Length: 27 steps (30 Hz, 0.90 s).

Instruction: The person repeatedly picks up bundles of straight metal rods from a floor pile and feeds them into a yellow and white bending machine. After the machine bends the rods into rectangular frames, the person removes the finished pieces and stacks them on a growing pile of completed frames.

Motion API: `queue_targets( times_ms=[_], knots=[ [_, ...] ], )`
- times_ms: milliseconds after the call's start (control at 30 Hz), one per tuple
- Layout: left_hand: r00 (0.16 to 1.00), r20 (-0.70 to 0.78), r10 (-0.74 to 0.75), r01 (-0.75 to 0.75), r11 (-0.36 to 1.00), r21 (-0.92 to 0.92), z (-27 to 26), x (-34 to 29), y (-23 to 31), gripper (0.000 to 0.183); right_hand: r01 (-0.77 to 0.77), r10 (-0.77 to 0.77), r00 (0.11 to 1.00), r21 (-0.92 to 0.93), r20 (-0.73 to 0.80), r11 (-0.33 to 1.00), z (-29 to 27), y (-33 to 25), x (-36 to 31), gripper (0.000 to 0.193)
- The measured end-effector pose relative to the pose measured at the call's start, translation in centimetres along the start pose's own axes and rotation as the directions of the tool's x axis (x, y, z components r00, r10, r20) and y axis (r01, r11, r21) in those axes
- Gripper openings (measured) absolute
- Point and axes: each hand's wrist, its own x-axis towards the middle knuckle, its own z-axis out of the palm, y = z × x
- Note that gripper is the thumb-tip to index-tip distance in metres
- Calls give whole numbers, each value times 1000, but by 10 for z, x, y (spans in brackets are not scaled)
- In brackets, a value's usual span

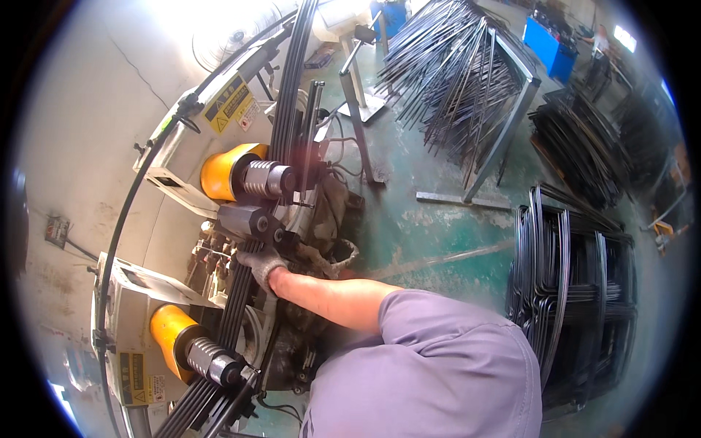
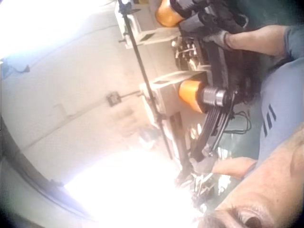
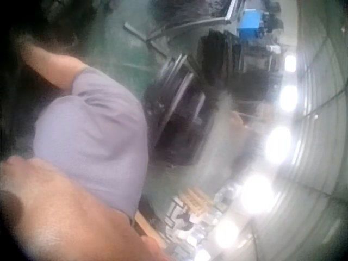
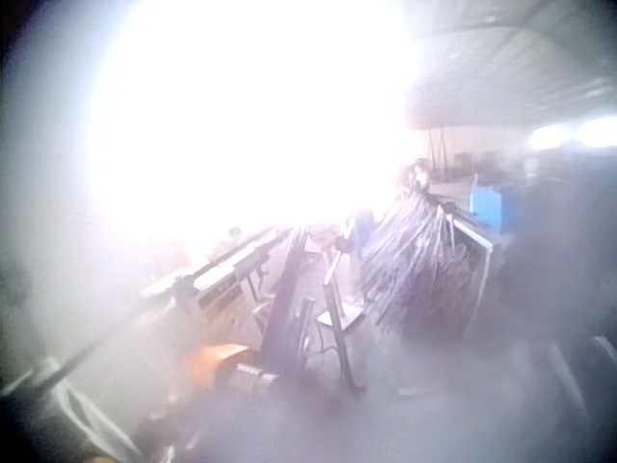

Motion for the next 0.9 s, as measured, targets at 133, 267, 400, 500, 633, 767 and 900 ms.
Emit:
queue_targets(
  times_ms=[133,267,400,500,633,767,900],
  knots=[
    [984,76,161,-166,984,70,40,18,55,29,-11,11,1000,-46,12,999,-1,-4,-2,22],
    [949,154,273,-293,949,120,75,30,98,29,13,-13,1000,-94,0,995,2,-12,-12,24],
    [908,255,331,-378,911,163,103,38,129,30,34,-30,999,-102,42,994,3,-10,-12,23],
    [876,339,344,-415,895,164,125,40,148,32,90,-87,995,-87,42,992,-11,8,10,28],
    [857,435,275,-400,889,225,132,35,160,36,125,-119,991,-117,58,985,3,0,-11,23],
    [834,512,204,-349,915,203,154,23,169,40,111,-107,991,-45,77,993,-8,10,4,25],
    [815,554,167,-292,945,146,155,23,164,45,50,-47,989,-18,143,999,0,-14,-18,23]
  ],
)
